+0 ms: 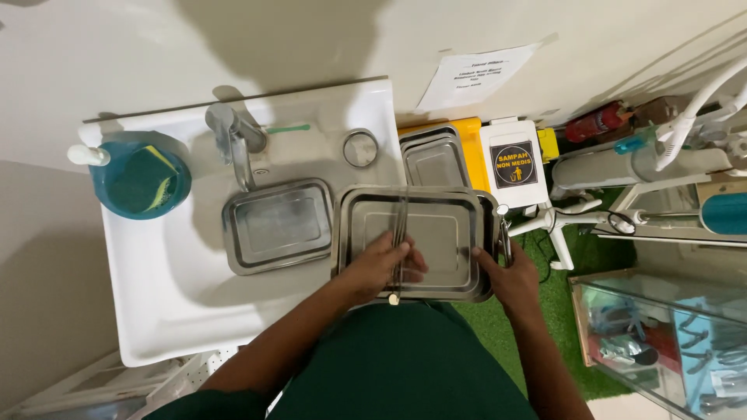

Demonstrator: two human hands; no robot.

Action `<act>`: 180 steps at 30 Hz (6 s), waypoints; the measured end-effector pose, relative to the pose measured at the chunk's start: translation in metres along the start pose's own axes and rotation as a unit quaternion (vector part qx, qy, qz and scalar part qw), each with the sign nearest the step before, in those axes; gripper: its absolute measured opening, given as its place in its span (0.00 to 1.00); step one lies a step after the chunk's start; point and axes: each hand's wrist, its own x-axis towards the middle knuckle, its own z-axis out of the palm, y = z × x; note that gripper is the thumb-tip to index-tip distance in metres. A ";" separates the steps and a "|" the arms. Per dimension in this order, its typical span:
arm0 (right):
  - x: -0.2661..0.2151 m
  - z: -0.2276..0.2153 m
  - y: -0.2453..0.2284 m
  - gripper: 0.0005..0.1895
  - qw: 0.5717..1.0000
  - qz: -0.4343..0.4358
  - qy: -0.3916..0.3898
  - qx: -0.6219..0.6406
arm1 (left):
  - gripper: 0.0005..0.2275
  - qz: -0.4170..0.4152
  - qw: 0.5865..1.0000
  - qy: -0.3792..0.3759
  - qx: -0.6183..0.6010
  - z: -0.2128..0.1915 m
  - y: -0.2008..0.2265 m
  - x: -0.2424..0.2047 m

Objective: The person picks up a stack of metal trays and moves them to a sink area. They then separate the trays and place them into the sink basin one by one, arranging them in a pile.

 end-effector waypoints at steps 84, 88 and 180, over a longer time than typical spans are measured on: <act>0.040 0.005 -0.018 0.11 0.833 0.048 -0.254 0.490 | 0.48 0.029 0.969 0.165 0.179 -0.131 -0.034 -0.008; 0.034 -0.041 -0.025 0.12 0.757 -0.026 -0.300 0.580 | 0.48 0.030 0.973 0.141 0.181 -0.131 -0.029 -0.012; 0.005 0.020 0.004 0.51 0.978 -0.129 -0.139 0.089 | 0.36 0.000 0.945 0.234 0.230 -0.103 -0.011 -0.016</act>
